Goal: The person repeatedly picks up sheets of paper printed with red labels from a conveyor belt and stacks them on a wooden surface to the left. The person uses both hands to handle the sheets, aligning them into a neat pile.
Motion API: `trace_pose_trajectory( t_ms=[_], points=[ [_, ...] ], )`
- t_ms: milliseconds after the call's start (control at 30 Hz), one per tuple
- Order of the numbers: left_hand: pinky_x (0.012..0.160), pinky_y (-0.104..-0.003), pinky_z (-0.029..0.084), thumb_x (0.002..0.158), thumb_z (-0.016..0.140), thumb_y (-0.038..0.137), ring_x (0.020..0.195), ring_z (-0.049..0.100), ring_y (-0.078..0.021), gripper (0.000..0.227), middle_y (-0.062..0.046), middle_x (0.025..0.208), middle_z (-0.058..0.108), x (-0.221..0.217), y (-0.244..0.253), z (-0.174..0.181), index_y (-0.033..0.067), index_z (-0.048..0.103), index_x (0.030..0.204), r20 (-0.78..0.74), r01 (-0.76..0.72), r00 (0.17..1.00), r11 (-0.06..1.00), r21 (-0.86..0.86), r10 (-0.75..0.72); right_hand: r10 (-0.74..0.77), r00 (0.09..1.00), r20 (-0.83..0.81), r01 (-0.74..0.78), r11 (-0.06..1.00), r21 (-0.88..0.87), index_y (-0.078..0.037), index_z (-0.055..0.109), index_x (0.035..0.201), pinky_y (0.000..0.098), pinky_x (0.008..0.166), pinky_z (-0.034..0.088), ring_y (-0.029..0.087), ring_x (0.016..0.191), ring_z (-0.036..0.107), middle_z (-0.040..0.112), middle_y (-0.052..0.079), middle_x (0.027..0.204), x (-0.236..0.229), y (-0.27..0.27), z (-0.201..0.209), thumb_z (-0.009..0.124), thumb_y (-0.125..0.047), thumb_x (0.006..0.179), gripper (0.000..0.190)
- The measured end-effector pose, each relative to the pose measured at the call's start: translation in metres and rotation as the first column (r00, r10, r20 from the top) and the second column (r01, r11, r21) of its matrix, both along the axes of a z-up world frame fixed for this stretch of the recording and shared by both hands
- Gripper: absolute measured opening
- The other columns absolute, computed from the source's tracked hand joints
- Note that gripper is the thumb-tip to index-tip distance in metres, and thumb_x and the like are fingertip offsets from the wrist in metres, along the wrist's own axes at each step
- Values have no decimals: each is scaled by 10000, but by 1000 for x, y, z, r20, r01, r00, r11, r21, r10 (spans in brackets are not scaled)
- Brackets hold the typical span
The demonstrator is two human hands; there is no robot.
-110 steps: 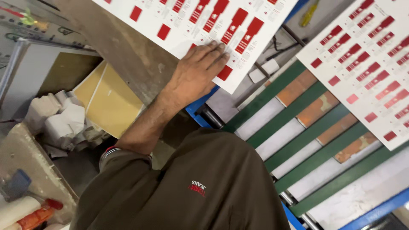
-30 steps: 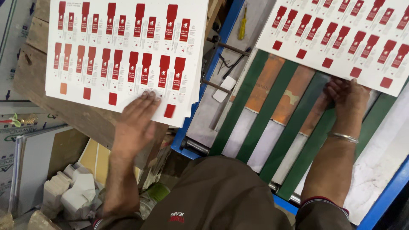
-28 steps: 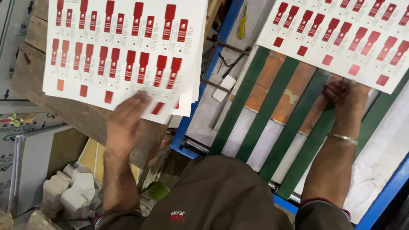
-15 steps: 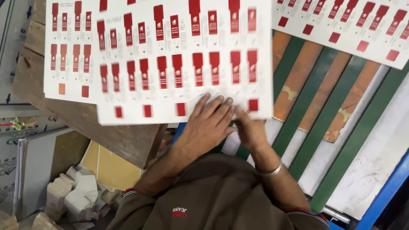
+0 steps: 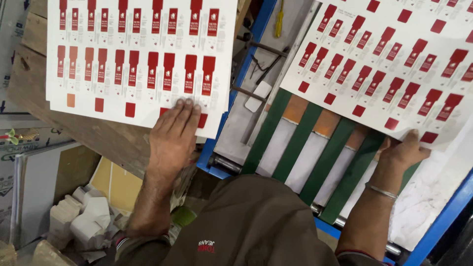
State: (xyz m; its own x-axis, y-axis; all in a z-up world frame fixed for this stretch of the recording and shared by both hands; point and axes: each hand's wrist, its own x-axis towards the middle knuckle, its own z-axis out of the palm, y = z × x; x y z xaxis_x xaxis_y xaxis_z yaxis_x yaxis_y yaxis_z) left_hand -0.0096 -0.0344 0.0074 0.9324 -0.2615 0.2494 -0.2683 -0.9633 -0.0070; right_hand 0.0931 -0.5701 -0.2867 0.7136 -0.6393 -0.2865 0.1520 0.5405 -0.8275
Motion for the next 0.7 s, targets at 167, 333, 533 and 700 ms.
trace_pose_trajectory(
  t_ms=[167, 333, 533, 700],
  points=[
    [1055, -460, 557, 906, 678, 62, 1265, 672, -324, 392, -172, 1315, 711, -6, -1, 2, 11, 700, 1294, -19, -11, 1000, 1000, -5, 11, 76, 991, 114, -72, 997, -38, 90, 344, 1520, 578, 1061, 651, 461, 1311, 720, 560, 322, 1501, 9, -4, -27, 508, 52, 1057, 493],
    [1057, -455, 553, 869, 695, 50, 1261, 674, -307, 441, -155, 1325, 706, -5, -3, 5, 24, 695, 1309, -48, -18, 999, 999, -27, 17, 160, 987, 26, -162, 983, 85, 66, 402, 1491, 588, 996, 656, 457, 1245, 756, 599, 295, 1458, 36, -3, -20, 490, -128, 1105, 441],
    [1080, -503, 494, 809, 762, 171, 1295, 609, -344, 523, -174, 1352, 674, -10, 17, 14, 22, 680, 1303, -84, 18, 996, 993, -121, -28, 285, 950, -127, -261, 949, 174, 46, 489, 1519, 444, 798, 691, 379, 998, 767, 716, 253, 1206, 42, 0, -28, 454, -201, 1171, 428],
    [1180, -476, 464, 923, 715, 126, 1377, 590, -329, 466, -175, 1414, 657, -14, 26, -3, 35, 662, 1377, -51, -120, 992, 990, -71, 116, 343, 924, -168, -329, 938, 106, -44, 449, 1473, 427, 783, 700, 347, 942, 792, 731, 204, 1136, 63, -7, -51, 445, -127, 1120, 363]
  ],
)
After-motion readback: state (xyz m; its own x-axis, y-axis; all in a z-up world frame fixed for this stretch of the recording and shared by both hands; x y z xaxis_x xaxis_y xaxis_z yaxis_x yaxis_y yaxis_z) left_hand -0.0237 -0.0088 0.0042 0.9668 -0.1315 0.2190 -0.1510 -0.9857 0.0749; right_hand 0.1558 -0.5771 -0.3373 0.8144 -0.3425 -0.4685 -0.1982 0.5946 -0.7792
